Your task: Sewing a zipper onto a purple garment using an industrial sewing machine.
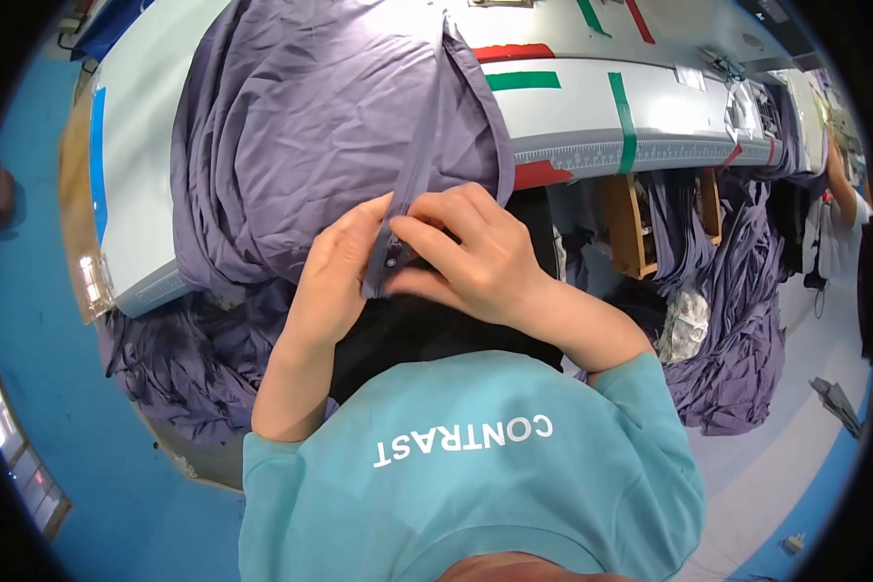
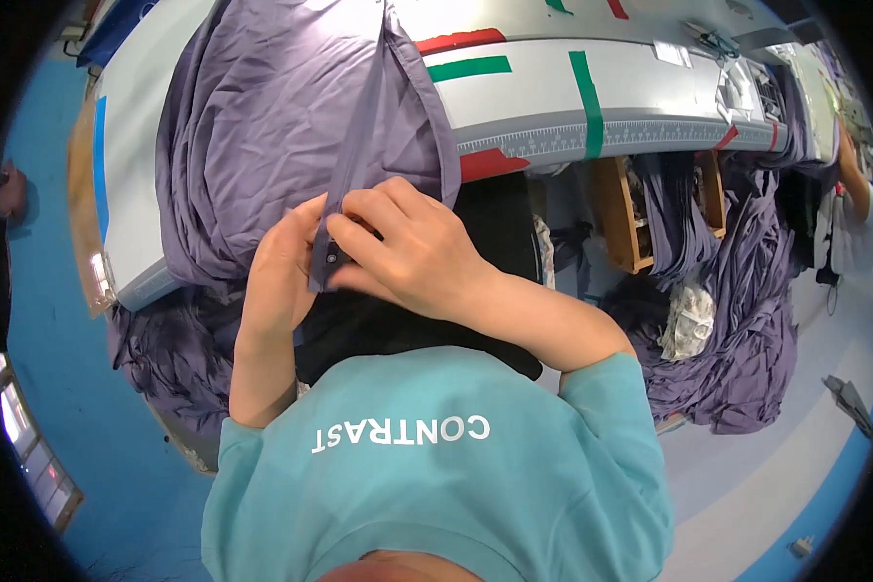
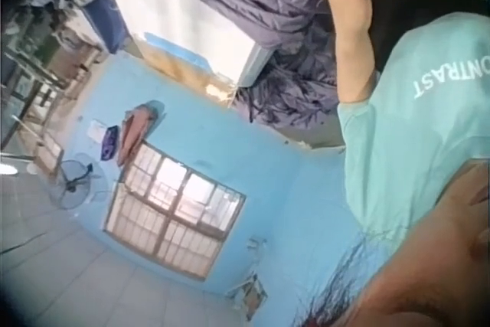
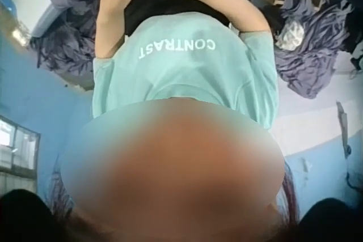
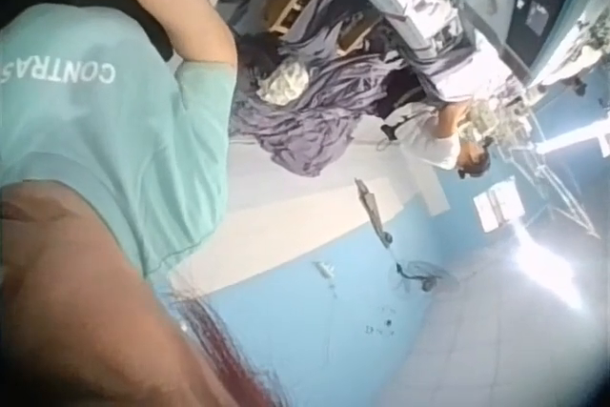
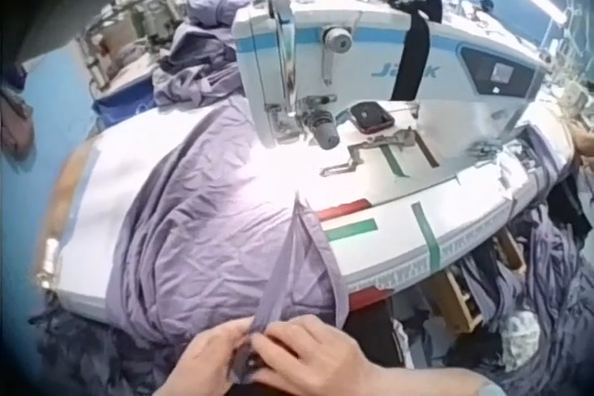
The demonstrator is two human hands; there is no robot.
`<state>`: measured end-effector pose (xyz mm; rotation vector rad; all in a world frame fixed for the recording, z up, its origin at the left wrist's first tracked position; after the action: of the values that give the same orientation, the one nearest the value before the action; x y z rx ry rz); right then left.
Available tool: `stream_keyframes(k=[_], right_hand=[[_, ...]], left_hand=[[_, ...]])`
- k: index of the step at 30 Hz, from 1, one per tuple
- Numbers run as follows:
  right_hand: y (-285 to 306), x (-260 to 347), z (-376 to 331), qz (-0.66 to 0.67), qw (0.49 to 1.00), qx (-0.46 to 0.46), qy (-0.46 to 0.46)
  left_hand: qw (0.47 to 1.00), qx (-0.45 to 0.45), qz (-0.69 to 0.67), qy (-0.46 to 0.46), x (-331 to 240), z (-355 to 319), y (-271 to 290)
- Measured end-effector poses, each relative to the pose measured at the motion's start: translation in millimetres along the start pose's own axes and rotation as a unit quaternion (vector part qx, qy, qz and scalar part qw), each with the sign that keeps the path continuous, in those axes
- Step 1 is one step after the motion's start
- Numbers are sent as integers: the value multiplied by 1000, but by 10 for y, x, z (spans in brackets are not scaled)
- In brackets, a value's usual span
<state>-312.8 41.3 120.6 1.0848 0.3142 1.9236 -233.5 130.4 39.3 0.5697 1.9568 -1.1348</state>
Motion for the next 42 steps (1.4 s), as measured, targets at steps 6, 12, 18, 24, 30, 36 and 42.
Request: stream_keyframes(k=[6, 12, 18, 24, 30, 36, 42], right_hand=[[6, 158, 2, -80, 995, -18, 52], [-65, 134, -25, -80, 995, -6, 60], [30, 102, 65, -30, 997, 16, 67], [414, -460, 398, -56, 991, -56, -106], [259, -1182, -855, -26, 890, 90, -446], [-505, -1041, -1113, 473, 748, 7, -465], [-493, -833, -1200, 507, 700, 81, -496]], left_hand=[[999, 21, 25, -17, -21, -103, -98], [999, 30, 10, 19, 93, -79, -69], [995, 29, 93, 30, 42, -102, -92], [982, -12, 171, 80, -32, -100, -52], [956, -153, 247, -33, -264, -213, 363], [664, -181, 600, -407, -685, -480, -460], [612, -144, 640, -442, -577, -337, -800]])
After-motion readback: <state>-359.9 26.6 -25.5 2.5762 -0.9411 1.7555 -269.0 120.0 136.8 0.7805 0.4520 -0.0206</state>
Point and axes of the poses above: each hand's wrist, its own z-axis towards the middle knuckle, its own y-axis out of the back of the hand, x = y × z, the point moved 10 cm from there along z, towards the middle knuckle, and after that the axes turned 1 degree about -y, right-handed, at the moved point
